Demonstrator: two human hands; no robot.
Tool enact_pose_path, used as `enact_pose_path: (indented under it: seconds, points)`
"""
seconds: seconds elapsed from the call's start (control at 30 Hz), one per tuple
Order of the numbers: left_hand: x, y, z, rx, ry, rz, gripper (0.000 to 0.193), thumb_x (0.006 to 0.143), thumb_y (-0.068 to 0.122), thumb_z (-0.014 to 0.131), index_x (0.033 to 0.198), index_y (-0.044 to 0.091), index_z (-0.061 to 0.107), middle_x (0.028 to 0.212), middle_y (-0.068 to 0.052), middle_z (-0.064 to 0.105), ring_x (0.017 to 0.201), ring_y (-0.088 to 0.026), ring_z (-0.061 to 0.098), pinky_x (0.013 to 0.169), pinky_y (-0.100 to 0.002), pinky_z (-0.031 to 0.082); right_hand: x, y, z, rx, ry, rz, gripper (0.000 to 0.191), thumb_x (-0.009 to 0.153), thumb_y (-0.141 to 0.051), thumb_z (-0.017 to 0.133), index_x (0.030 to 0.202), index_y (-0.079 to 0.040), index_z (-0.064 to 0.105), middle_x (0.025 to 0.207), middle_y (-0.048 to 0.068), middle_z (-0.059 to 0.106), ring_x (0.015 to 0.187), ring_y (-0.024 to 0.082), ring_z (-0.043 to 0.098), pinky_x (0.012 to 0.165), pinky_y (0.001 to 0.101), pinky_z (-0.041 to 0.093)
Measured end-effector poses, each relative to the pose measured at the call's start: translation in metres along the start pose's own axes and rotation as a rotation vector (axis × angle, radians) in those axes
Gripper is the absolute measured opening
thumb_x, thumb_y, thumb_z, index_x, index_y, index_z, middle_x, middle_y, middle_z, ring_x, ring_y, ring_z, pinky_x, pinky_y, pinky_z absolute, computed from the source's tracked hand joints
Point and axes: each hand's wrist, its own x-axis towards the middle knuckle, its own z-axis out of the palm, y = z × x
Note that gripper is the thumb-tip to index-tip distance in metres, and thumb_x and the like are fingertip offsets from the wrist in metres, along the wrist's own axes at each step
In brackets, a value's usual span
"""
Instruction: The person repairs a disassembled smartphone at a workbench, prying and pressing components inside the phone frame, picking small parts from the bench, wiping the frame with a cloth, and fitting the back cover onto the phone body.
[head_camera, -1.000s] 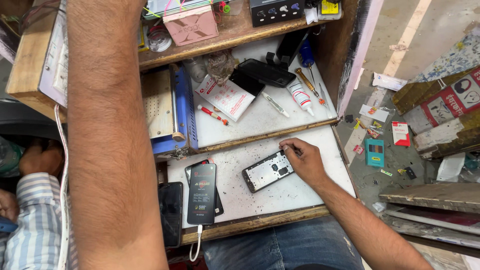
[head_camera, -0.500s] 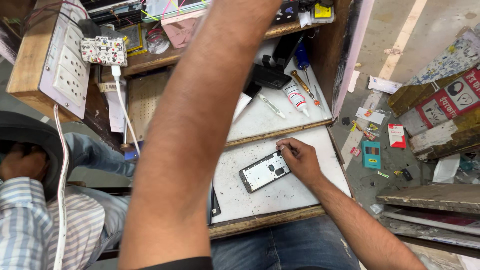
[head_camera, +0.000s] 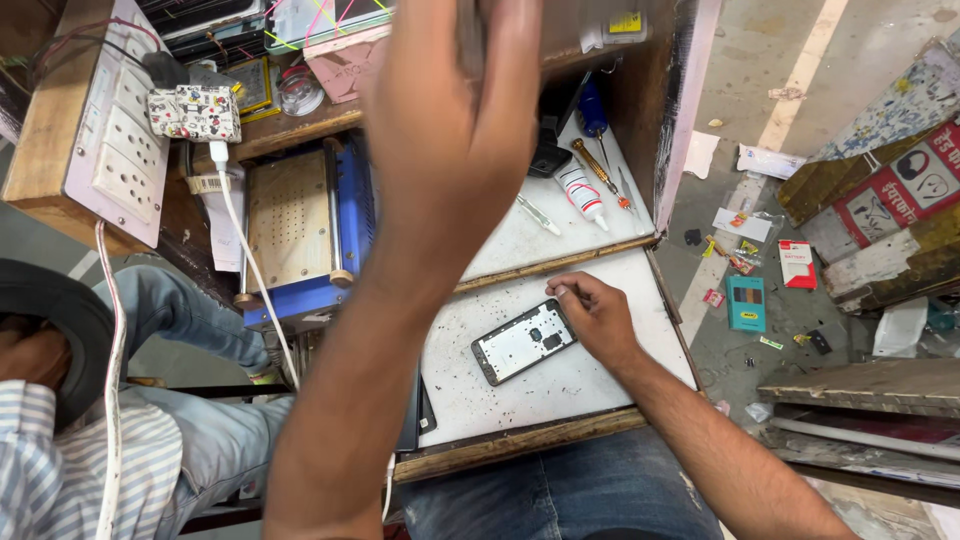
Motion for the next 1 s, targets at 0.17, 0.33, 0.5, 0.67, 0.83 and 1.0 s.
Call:
enact_pose_path:
  seconds: [0.17,0.33,0.5,0.67,0.83,1.0]
  points:
    - [-0.123,-0.029,-0.025,0.085,-0.411,-0.35,0.015,0.095,0.018,0.072,0.105,0.007,0.07,0.09,-0.011,0.073,0.083,-0.029,0.073,0.072,-0.04,0.057,0.003,0.014,-0.011,0.457,-0.077,0.027,0.027,0.104,-0.022,0.054,0.116,-0.005,0.071,0.101,0.01,0.078,0.093,0.017,0.074,0.086,0.0315,0.061]
    - [-0.184,-0.065,-0.006,0.192,-0.539,-0.445,0.015,0.092,0.022,0.072,0.103,0.011,0.073,0.092,-0.011,0.073,0.083,-0.035,0.071,0.072,-0.045,0.055,-0.011,0.019,-0.012,0.132,-0.244,-0.147,0.029,0.101,-0.022,0.061,0.117,-0.001,0.073,0.095,0.009,0.074,0.083,0.013,0.064,0.075,0.028,0.054]
    - [-0.207,-0.08,0.017,0.187,-0.42,-0.47,0.029,0.092,0.022,0.073,0.119,0.012,0.069,0.103,-0.012,0.072,0.089,-0.034,0.071,0.078,-0.044,0.057,-0.012,0.016,-0.01,-0.01,-0.191,-0.161,0.019,0.098,-0.017,0.069,0.104,0.001,0.075,0.082,0.002,0.073,0.073,0.008,0.062,0.065,0.0236,0.05]
    - [-0.258,-0.082,0.018,0.405,-0.31,-0.512,0.053,0.093,0.024,0.075,0.141,0.01,0.058,0.129,-0.015,0.067,0.115,-0.036,0.066,0.095,-0.045,0.055,-0.004,0.021,-0.011,0.066,-0.011,-0.093,0.02,0.102,-0.016,0.069,0.111,0.001,0.073,0.083,-0.003,0.066,0.073,0.003,0.053,0.063,0.0201,0.045]
    - [-0.3,-0.059,0.023,0.574,-0.69,-0.475,0.066,0.073,0.034,0.084,0.131,0.011,0.062,0.134,-0.023,0.056,0.123,-0.042,0.052,0.096,-0.053,0.047,-0.005,0.021,-0.008,0.136,0.044,-0.045,0.02,0.102,-0.013,0.069,0.115,0.002,0.069,0.085,-0.005,0.065,0.072,0.0,0.053,0.061,0.016,0.043]
    - [-0.309,-0.019,0.038,0.681,-0.741,-0.809,0.063,0.083,0.038,0.081,0.131,0.006,0.059,0.123,-0.02,0.058,0.108,-0.039,0.059,0.086,-0.051,0.051,-0.006,0.01,-0.005,0.095,0.038,-0.041,0.017,0.1,-0.011,0.069,0.112,0.001,0.067,0.087,-0.002,0.069,0.075,0.001,0.06,0.065,0.0171,0.05]
